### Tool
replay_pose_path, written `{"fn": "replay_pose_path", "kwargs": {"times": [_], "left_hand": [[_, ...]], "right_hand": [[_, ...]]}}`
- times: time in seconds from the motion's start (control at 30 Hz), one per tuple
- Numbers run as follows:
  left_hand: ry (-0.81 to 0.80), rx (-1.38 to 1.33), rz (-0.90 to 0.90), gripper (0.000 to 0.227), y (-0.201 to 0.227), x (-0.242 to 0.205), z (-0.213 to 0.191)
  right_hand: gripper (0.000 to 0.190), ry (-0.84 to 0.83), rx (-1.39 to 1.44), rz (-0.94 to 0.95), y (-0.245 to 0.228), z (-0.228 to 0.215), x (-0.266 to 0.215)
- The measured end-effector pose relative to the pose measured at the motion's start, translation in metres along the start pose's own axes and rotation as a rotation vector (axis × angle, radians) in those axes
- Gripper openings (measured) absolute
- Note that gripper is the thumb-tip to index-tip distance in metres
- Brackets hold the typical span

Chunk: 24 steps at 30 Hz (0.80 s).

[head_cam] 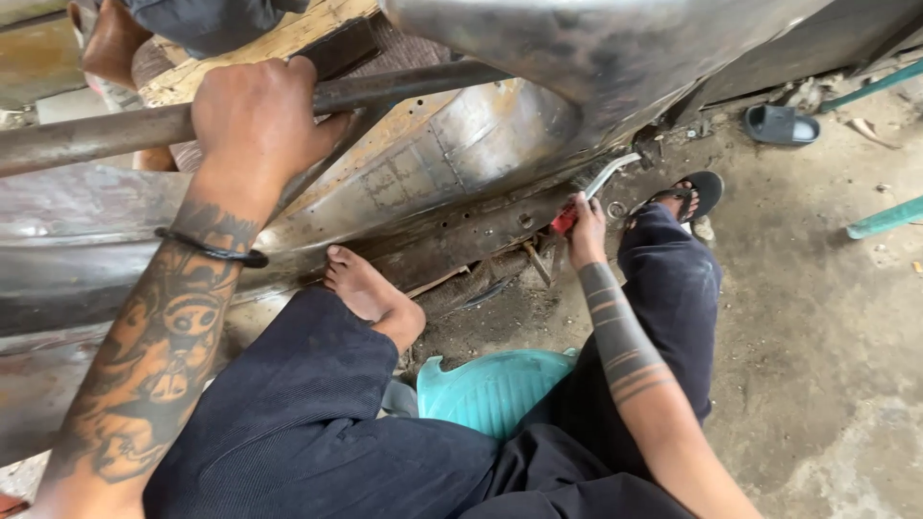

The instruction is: The person uses a metal file to smooth the edges of a large, curved metal object. They hold the object steady with their left hand while filing with their right hand, working on the lower edge of the metal piece.

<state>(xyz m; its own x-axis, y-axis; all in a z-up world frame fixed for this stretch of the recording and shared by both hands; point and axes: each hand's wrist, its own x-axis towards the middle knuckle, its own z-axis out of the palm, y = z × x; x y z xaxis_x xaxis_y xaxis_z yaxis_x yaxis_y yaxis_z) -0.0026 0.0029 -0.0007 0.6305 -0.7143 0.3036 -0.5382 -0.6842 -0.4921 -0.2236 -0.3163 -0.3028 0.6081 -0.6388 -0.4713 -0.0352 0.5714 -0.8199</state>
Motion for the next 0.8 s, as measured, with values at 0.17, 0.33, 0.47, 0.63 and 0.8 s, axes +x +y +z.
{"fn": "replay_pose_path", "kwargs": {"times": [0.17,0.33,0.47,0.63,0.8], "left_hand": [[-0.076,-0.078,-0.021,0.066,0.002,0.004,-0.01],[-0.07,-0.03,-0.019,0.068,0.003,0.003,-0.006],[-0.055,-0.072,-0.013,0.064,0.0,0.005,-0.008],[-0.097,-0.075,-0.027,0.065,0.002,0.006,-0.006],[-0.054,-0.056,-0.011,0.066,0.0,0.007,-0.006]], "right_hand": [[0.016,-0.159,-0.01,0.111,0.011,0.005,-0.03],[0.017,-0.019,0.107,0.055,0.014,-0.013,0.019],[0.017,-0.031,0.257,0.136,0.006,-0.003,-0.01],[0.019,-0.068,0.149,-0.015,0.017,-0.016,-0.005],[0.013,-0.023,0.165,-0.022,0.022,-0.02,0.008]]}}
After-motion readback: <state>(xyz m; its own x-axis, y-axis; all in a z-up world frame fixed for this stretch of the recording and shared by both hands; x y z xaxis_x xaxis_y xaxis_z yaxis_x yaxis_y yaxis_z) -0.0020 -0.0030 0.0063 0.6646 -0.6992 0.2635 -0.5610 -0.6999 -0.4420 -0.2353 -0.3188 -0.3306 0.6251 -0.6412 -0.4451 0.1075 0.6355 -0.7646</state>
